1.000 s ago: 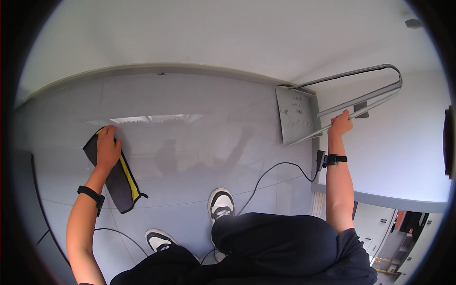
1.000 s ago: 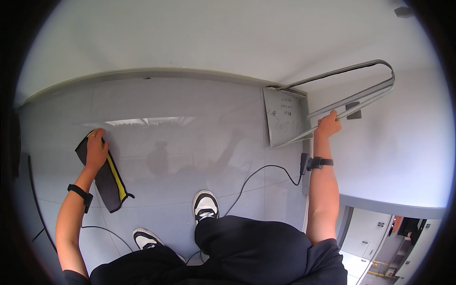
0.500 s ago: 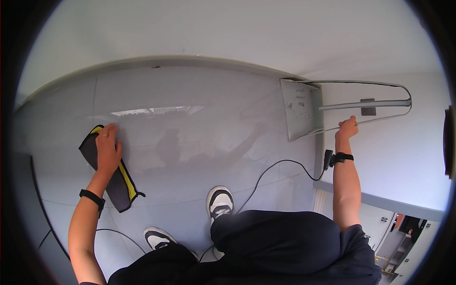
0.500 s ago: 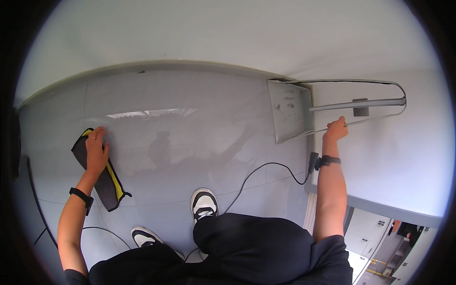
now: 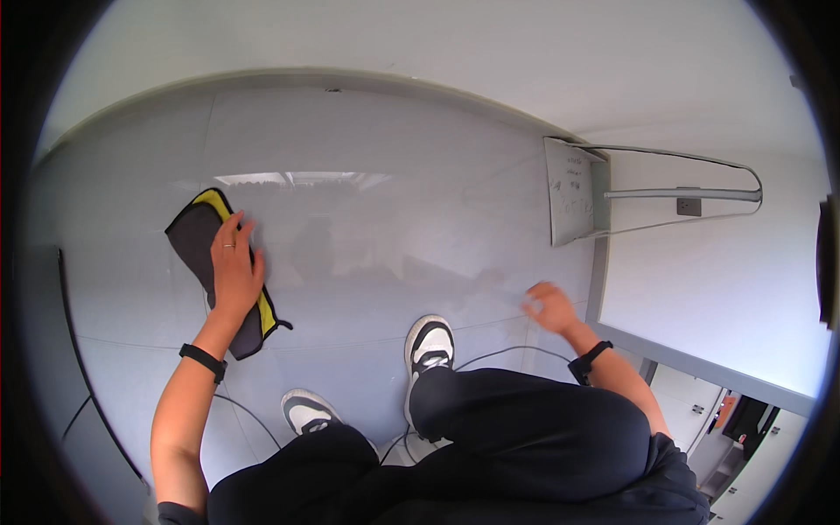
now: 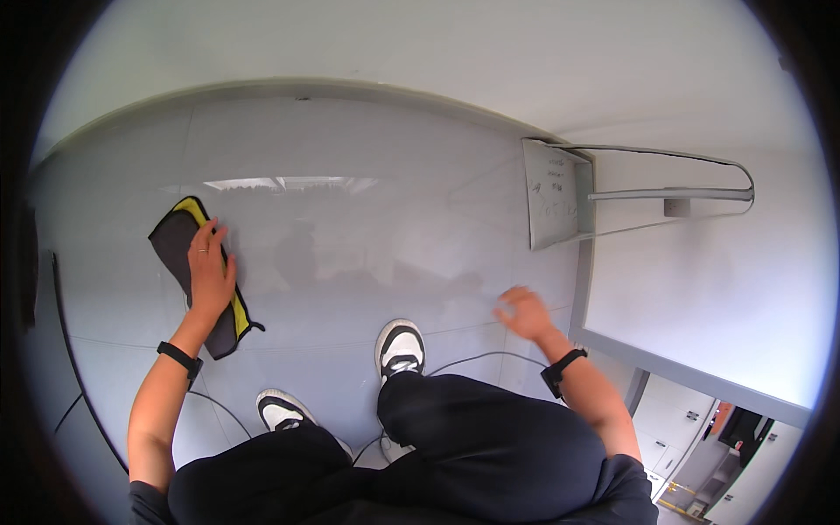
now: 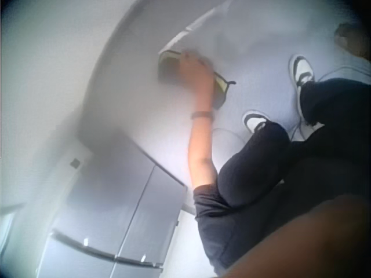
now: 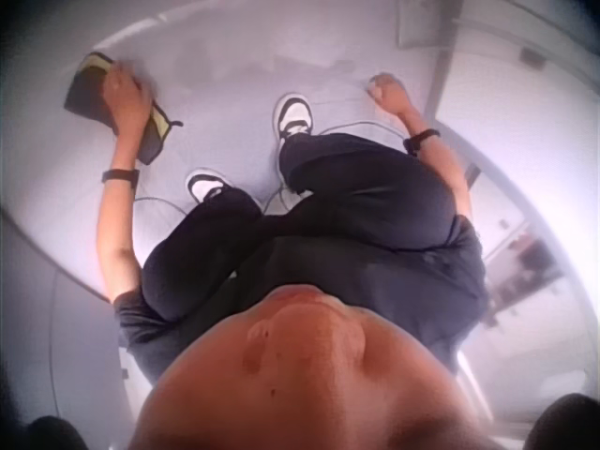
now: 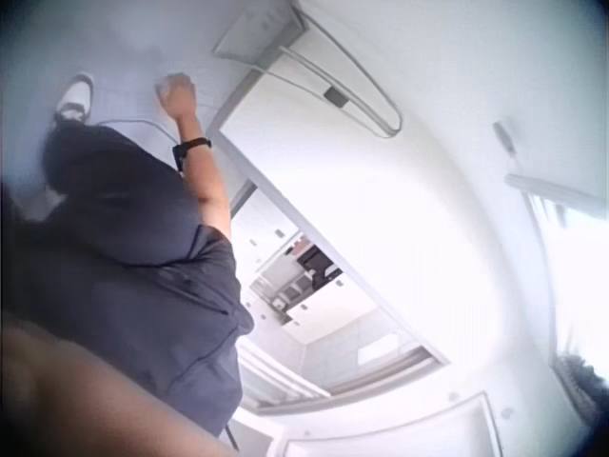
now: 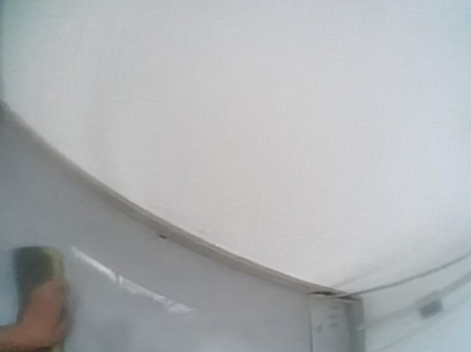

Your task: Scraping and wiping a floor with a scraper and cloth.

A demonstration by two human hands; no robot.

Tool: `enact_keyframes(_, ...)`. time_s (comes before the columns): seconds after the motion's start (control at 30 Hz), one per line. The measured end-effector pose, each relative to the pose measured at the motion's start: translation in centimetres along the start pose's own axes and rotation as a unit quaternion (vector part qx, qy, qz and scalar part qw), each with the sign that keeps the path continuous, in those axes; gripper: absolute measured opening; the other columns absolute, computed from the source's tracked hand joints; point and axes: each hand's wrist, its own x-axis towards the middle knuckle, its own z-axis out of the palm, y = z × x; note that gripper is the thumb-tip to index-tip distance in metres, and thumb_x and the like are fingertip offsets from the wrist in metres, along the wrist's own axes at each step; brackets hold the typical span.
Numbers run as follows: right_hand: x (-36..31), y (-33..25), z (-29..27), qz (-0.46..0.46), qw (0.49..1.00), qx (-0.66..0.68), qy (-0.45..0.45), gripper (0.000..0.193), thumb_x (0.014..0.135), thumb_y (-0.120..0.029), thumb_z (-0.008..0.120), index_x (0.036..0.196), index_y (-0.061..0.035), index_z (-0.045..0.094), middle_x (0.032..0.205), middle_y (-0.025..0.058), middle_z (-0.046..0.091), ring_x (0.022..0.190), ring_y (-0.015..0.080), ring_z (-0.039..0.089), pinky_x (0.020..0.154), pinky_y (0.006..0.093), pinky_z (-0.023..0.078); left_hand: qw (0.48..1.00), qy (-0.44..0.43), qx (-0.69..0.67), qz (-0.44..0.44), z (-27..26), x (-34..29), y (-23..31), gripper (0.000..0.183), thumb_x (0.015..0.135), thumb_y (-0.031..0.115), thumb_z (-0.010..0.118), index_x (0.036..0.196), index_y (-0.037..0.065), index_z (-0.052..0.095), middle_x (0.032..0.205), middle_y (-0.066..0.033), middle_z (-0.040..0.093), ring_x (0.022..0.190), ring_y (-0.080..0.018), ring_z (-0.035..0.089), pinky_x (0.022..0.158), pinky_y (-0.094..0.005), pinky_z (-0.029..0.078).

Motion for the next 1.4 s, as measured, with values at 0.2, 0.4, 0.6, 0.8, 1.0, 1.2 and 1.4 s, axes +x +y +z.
enact_keyframes(0.2,-1.7,-12.2,5.8,-0.124,0.968,-0.036,-0.213,0.039,0.094,-0.033,0.065,0.123,-0.0072,0.069,0.127,0.0161,0.065,0.118,0.0365,0.06,0.099,0.0486,0.049,1.0,0.008,-0.002,-0.013,1.6,-3.3,0.2,0.049,0.092,0.007,0.064,0.139,-0.001,0.055,0.156,-0.0195,0.045,0.151,-0.0382,0.036,0.126,-0.0537,0.027)
enact_keyframes(0.4,-4.3,-13.9,9.5,-0.016,0.942,-0.072,-0.329,0.042,0.1,-0.038,0.054,0.124,-0.0083,0.07,0.132,0.0184,0.065,0.12,0.0402,0.061,0.099,0.0516,0.05,0.999,0.006,-0.039,0.005,0.9,-4.4,-0.2,0.052,0.093,0.01,0.066,0.141,-0.002,0.053,0.158,-0.0195,0.044,0.153,-0.0378,0.034,0.127,-0.0526,0.027)
enact_keyframes(0.6,3.5,-14.8,7.0,0.002,0.887,-0.186,-0.423,0.045,0.102,-0.041,0.046,0.122,-0.0106,0.072,0.127,0.0199,0.069,0.117,0.0415,0.064,0.099,0.0531,0.05,0.998,0.023,0.038,-0.032,1.1,-8.0,-0.5,0.067,0.093,0.025,0.069,0.151,0.0,0.046,0.165,-0.0214,0.034,0.157,-0.036,0.026,0.128,-0.0519,0.024)
enact_keyframes(0.8,19.8,-28.5,-0.5,-0.147,0.958,-0.193,-0.154,0.028,0.096,-0.028,0.053,0.102,-0.0073,0.071,0.108,0.0184,0.073,0.105,0.0407,0.067,0.087,0.0539,0.055,0.997,-0.018,0.052,-0.055,0.8,-10.9,-0.2,0.075,0.097,0.04,0.064,0.156,-0.002,0.042,0.168,-0.0197,0.031,0.159,-0.0333,0.023,0.129,-0.0524,0.017)
enact_keyframes(1.0,27.0,-46.6,-0.9,-0.427,0.897,-0.107,0.049,0.026,0.091,-0.02,0.065,0.112,-0.005,0.068,0.125,0.0143,0.065,0.117,0.0355,0.061,0.095,0.0473,0.052,0.997,-0.053,0.051,-0.017,0.1,-12.0,-0.5,0.074,0.098,0.042,0.062,0.155,-0.001,0.043,0.168,-0.0175,0.034,0.159,-0.0312,0.023,0.13,-0.0497,0.017)
enact_keyframes(1.2,30.0,-53.6,3.7,-0.58,0.805,-0.121,0.038,0.059,0.092,-0.024,0.071,0.143,-0.0008,0.056,0.159,0.0198,0.043,0.148,0.0359,0.041,0.12,0.048,0.039,0.998,-0.065,0.003,-0.018,0.0,-12.5,-1.3,0.069,0.095,0.04,0.066,0.149,0.0,0.05,0.155,-0.0196,0.047,0.151,-0.0369,0.035,0.128,-0.0507,0.021)
enact_keyframes(1.4,32.4,-51.8,6.9,-0.452,0.89,-0.04,0.045,0.079,0.097,-0.035,0.066,0.158,0.0052,0.035,0.169,0.0223,0.028,0.157,0.0394,0.026,0.128,0.05,0.023,0.994,-0.111,0.019,0.017,-0.2,-11.7,-2.9,0.072,0.099,0.05,0.059,0.155,0.005,0.048,0.163,-0.0132,0.044,0.157,-0.0271,0.03,0.13,-0.0479,0.019)
